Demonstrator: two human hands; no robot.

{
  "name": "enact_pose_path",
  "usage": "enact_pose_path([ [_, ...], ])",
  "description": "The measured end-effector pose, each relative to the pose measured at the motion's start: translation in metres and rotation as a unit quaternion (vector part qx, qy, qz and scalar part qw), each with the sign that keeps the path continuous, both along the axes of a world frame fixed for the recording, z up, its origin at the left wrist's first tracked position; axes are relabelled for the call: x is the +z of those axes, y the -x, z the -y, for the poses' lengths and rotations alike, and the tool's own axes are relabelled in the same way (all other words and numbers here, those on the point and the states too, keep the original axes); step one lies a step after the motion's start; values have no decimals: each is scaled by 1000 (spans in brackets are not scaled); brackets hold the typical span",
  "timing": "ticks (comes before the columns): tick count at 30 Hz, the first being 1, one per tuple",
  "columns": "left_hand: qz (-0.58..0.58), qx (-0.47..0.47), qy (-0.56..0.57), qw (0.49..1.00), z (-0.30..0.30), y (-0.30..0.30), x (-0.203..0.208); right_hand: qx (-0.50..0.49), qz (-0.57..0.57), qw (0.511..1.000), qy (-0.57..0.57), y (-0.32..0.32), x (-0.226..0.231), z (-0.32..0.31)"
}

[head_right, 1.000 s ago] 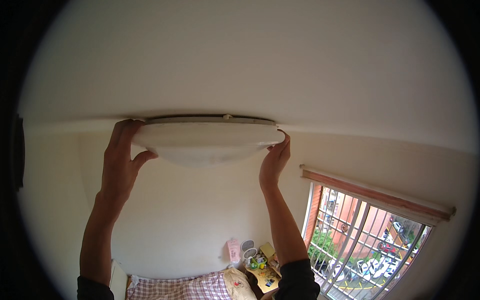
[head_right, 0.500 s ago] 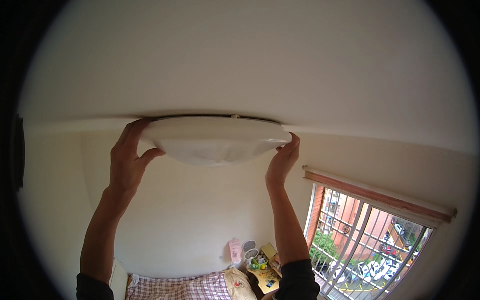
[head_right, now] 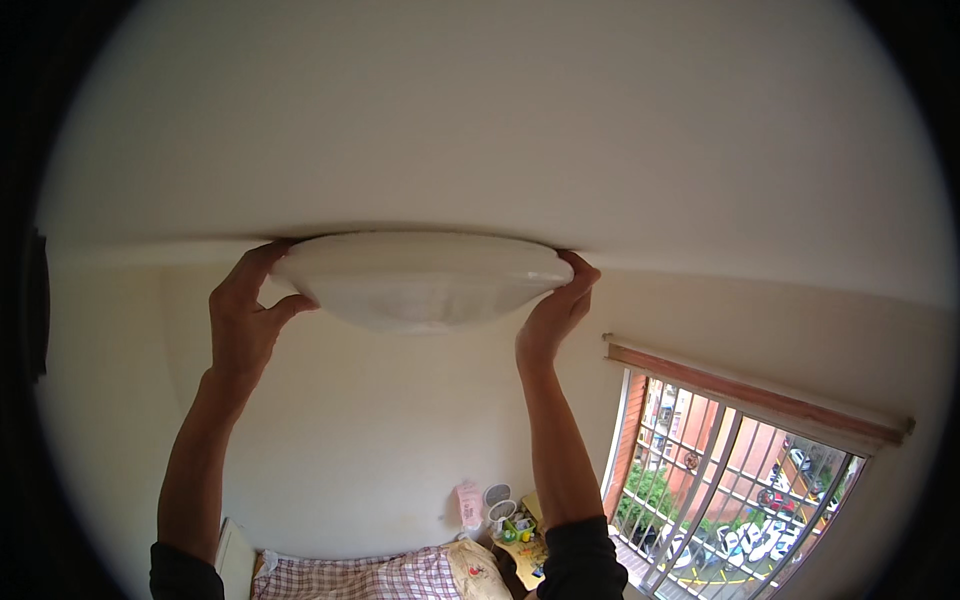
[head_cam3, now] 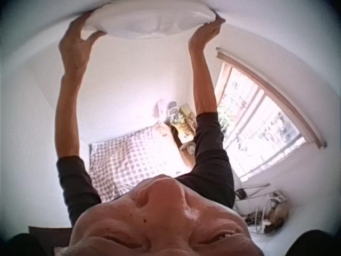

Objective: The person installs a ceiling light fixture by connecting wires and attaching the cover. They repeatedly remove and reattach the cover to check alignment and fit, then secure it to the ceiling mount.

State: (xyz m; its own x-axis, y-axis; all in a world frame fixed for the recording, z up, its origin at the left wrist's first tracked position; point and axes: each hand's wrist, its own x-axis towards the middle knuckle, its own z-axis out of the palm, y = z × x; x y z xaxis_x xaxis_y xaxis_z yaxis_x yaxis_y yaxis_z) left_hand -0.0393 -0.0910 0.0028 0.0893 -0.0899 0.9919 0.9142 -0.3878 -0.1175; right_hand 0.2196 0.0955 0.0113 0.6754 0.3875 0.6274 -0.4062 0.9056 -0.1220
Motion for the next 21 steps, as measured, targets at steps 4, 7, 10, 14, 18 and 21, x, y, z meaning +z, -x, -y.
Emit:
enact_pose_path([
  [4, 7, 6, 11, 1000, 6, -7, 0, 34, -14, 999, 28, 0, 1, 11],
  [7, 3, 5, 27, 1000, 13, -11, 3, 14, -12, 1000, 12, -3, 1, 8],
  [10, -27, 22, 18, 999, 14, -13, 6, 8, 26, 1000, -11, -7, 0, -2],
  [14, -48, 64, -1, 997, 10, -14, 3, -6, 23, 1000, 7, -6, -2, -18],
  [18, -60, 68, -18, 996, 8, -11, 1, 14, -12, 1000, -14, 0, 0, -25],
  [21, -52, 70, 0, 996, 10, -9, 3, -13, -11, 1000, 8, 1, 2, -22],
])
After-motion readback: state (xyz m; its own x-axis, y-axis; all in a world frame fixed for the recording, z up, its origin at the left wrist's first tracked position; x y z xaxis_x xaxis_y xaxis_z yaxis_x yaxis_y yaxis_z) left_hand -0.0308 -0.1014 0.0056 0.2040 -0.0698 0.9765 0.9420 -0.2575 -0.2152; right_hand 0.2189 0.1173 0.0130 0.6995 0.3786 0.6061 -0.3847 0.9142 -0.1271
